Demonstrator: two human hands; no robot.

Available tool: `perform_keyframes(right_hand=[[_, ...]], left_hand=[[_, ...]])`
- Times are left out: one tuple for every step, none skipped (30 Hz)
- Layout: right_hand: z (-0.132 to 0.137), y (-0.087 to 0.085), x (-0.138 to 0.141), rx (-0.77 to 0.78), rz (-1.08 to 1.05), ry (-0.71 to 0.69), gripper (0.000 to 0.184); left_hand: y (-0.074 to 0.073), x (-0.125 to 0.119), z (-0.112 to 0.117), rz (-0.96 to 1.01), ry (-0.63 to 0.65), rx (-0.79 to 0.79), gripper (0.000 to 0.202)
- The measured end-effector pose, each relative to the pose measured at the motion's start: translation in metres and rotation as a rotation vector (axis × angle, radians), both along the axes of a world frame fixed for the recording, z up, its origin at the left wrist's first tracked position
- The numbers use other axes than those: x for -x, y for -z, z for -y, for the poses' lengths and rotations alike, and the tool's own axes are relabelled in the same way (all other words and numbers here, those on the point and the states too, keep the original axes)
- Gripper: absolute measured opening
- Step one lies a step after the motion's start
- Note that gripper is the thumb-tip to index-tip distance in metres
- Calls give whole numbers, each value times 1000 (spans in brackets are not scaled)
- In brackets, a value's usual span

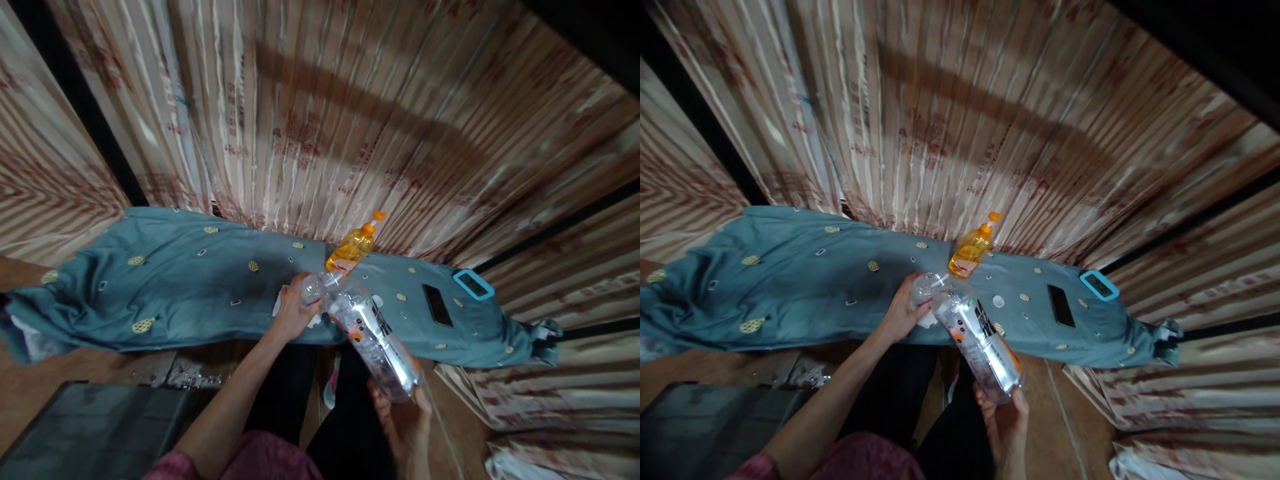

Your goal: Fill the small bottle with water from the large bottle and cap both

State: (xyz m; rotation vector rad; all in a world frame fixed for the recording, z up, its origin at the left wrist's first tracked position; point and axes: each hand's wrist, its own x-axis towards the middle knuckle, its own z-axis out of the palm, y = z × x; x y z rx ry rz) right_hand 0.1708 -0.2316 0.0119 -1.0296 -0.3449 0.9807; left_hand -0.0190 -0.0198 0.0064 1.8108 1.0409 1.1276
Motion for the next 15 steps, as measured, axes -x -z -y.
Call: perform_keyframes(right_hand=[[3,3,0,6,-12,14,42],[6,6,-1,14,-24,26,39],[10,8,-2,25,-32,31,38],[14,9,-2,35,-46,41,40],[17,10,-1,41,-73,58,43],[20,10,1,45,-112,80,48],[21,10,3,48,-156,102,53],[21,10,6,49,-201,119,58],[21,10,10,51,-241,125,62],[19,10,15,53,-269,118,65],[18,10,19,54,-280,103,66],[16,10,23,55,-294,84,67],[15,10,28,54,-321,65,67],[13,10,32,51,-357,42,68],[12,9,36,46,-399,18,68]], left_hand=[[-1,0,0,0,5,7,59],[-2,0,1,-1,12,15,60],[-3,1,1,-2,16,22,61],[-4,1,1,1,17,30,62],[-5,1,1,9,14,37,64],[-5,1,1,22,9,41,67],[-4,1,1,38,4,41,70],[-3,0,0,55,0,39,75],[-2,0,0,70,0,36,79],[1,0,-1,84,2,32,83],[3,0,-1,96,7,27,86],[5,-1,-2,109,13,21,88],[8,-1,-3,124,20,16,90],[10,-1,-4,141,26,10,91],[11,-1,-4,157,30,4,93]])
